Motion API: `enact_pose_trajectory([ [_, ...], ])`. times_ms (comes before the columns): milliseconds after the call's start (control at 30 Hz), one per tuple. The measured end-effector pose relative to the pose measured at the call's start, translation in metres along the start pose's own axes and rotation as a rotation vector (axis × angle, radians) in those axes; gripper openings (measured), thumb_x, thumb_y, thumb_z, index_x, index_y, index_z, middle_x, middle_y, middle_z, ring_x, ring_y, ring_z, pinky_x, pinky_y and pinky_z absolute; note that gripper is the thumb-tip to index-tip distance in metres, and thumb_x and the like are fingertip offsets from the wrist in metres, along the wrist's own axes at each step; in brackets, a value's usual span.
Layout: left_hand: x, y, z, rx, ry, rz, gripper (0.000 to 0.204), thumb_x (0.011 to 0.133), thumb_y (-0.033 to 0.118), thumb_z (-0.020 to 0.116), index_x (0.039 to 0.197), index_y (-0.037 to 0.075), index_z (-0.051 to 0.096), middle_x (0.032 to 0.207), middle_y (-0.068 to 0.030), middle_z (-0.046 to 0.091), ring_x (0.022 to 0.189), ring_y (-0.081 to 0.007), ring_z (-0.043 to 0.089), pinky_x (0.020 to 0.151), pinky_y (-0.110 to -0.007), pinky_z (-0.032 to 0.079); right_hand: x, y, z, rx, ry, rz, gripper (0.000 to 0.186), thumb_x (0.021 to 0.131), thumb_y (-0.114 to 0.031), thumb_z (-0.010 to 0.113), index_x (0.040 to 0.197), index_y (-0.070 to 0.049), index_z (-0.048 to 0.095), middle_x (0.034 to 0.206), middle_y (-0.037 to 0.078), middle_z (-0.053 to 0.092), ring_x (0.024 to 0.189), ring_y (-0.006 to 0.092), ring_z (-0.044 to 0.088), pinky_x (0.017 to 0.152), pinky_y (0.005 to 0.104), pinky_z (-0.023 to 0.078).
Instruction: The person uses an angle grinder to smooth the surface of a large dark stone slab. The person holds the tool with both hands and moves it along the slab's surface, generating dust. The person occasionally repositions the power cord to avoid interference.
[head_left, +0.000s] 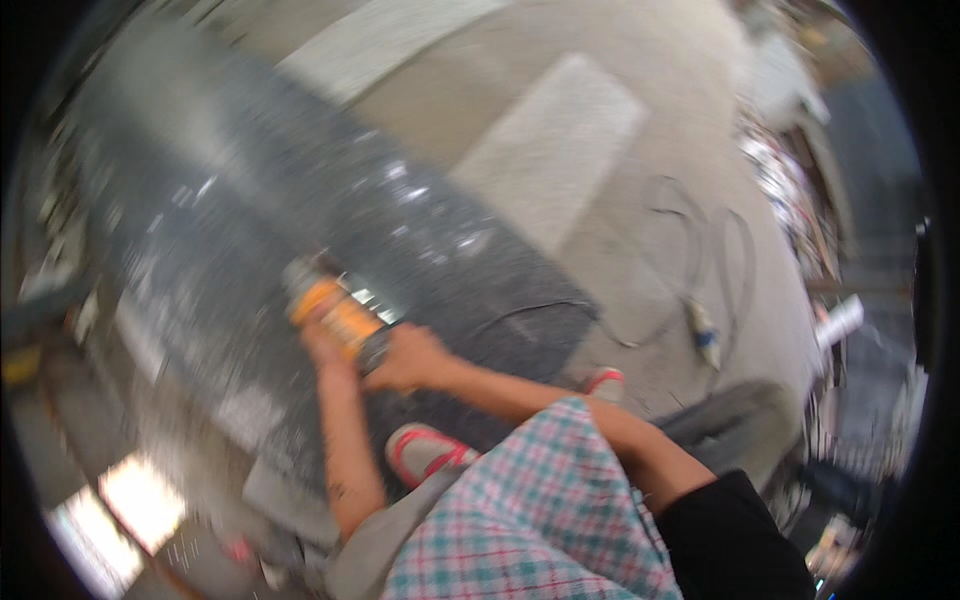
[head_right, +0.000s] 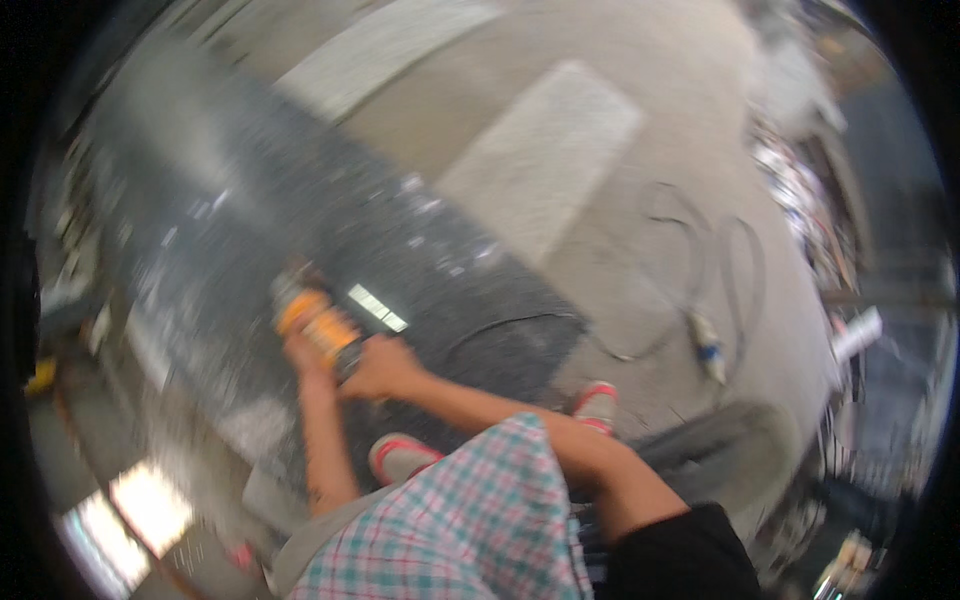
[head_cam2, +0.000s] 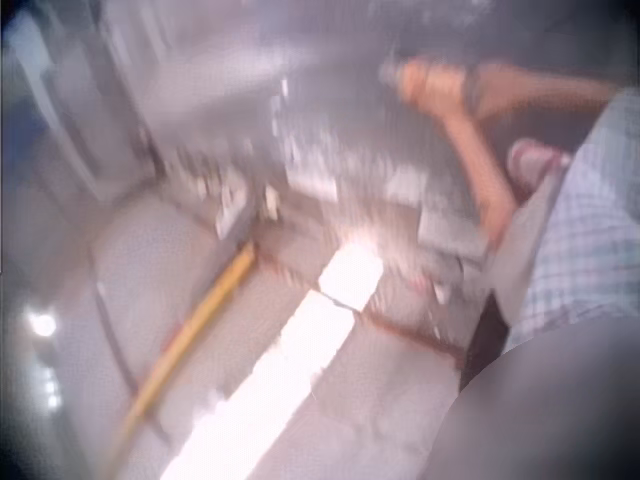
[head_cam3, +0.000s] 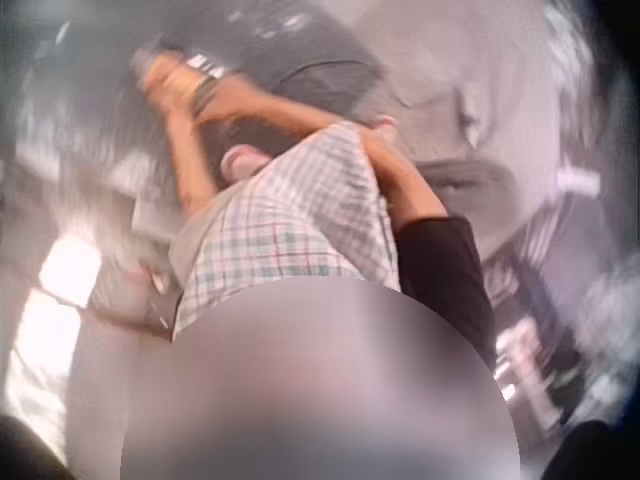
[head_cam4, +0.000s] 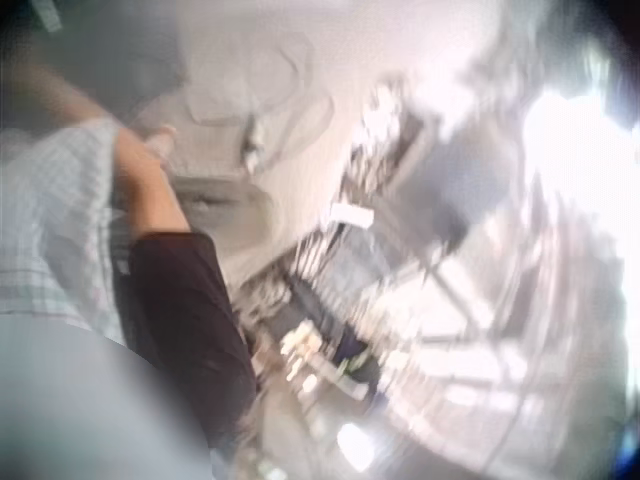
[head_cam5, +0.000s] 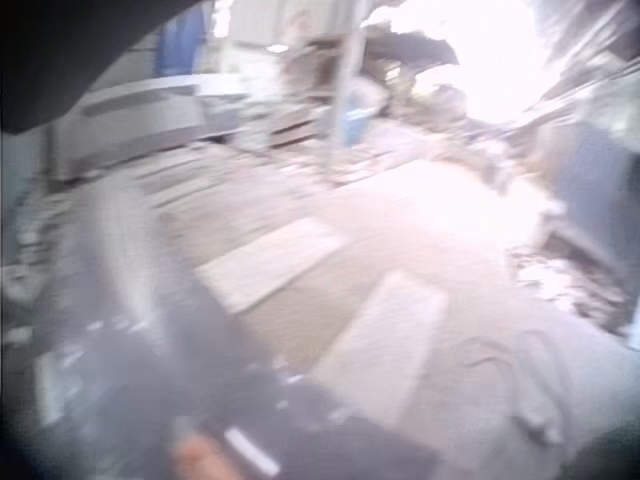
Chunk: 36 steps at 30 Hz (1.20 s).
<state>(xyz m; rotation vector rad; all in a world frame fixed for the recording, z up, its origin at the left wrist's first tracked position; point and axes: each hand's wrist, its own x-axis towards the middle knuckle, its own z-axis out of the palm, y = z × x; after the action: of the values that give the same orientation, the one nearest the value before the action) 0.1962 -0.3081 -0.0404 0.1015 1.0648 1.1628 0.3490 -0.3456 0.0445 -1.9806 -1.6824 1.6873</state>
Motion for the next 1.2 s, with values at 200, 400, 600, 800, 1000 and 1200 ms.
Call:
enact_pose_trajectory([
  [200,-0.019,0.008,0.004,-0.193,-0.078,-0.151,0.040,0.076,0.033,0.058,0.099,0.001,0.052,0.075,-0.0139,0.057,0.064,-0.0288,0.061,0.059,-0.043,0.054,0.006,-0.003,0.014,0.045,-0.063,0.077,0.064,0.049,-0.038,0.079,0.090,0.009,0.065,0.088,0.024,0.068,0.083,0.0321,0.069,0.073,0.0361,0.055],
  [400,-0.023,0.001,0.005,-0.235,-0.042,-0.164,0.042,0.076,0.030,0.059,0.105,0.001,0.050,0.075,-0.0140,0.058,0.063,-0.0263,0.062,0.057,-0.040,0.055,0.004,-0.006,0.008,0.067,-0.114,0.122,0.061,0.051,-0.035,0.079,0.090,0.009,0.065,0.087,0.023,0.068,0.082,0.0319,0.069,0.074,0.0364,0.055],
  [600,-0.036,-0.009,0.016,-0.210,-0.043,-0.140,0.045,0.074,0.030,0.059,0.106,-0.001,0.049,0.077,-0.0138,0.058,0.063,-0.0252,0.062,0.057,-0.039,0.055,-0.013,0.001,0.000,0.060,-0.103,0.072,0.055,0.054,-0.034,0.078,0.089,0.007,0.066,0.082,0.021,0.068,0.079,0.0310,0.069,0.073,0.0364,0.054],
  [800,-0.022,0.005,0.010,-0.177,-0.047,-0.131,0.044,0.076,0.031,0.057,0.109,0.002,0.049,0.078,-0.0132,0.057,0.065,-0.0256,0.061,0.059,-0.041,0.054,0.003,-0.008,0.005,0.067,-0.117,0.110,0.050,0.055,-0.032,0.077,0.086,0.005,0.066,0.076,0.019,0.068,0.071,0.0290,0.069,0.064,0.0351,0.055],
  [1000,-0.037,-0.008,0.014,-0.163,-0.019,-0.152,0.045,0.076,0.031,0.056,0.108,0.001,0.049,0.077,-0.0136,0.057,0.065,-0.0254,0.062,0.059,-0.041,0.055,-0.016,-0.001,0.003,0.112,-0.119,0.048,0.047,0.056,-0.030,0.076,0.086,0.005,0.065,0.074,0.018,0.068,0.068,0.0276,0.069,0.061,0.0342,0.054],
  [1200,-0.038,-0.001,0.018,-0.141,-0.034,-0.117,0.043,0.075,0.031,0.057,0.105,0.001,0.050,0.076,-0.0139,0.058,0.064,-0.0257,0.062,0.058,-0.041,0.055,-0.012,-0.004,0.003,0.135,-0.111,0.055,0.049,0.056,-0.029,0.077,0.088,0.006,0.065,0.076,0.017,0.068,0.071,0.0271,0.069,0.065,0.0345,0.054],
])
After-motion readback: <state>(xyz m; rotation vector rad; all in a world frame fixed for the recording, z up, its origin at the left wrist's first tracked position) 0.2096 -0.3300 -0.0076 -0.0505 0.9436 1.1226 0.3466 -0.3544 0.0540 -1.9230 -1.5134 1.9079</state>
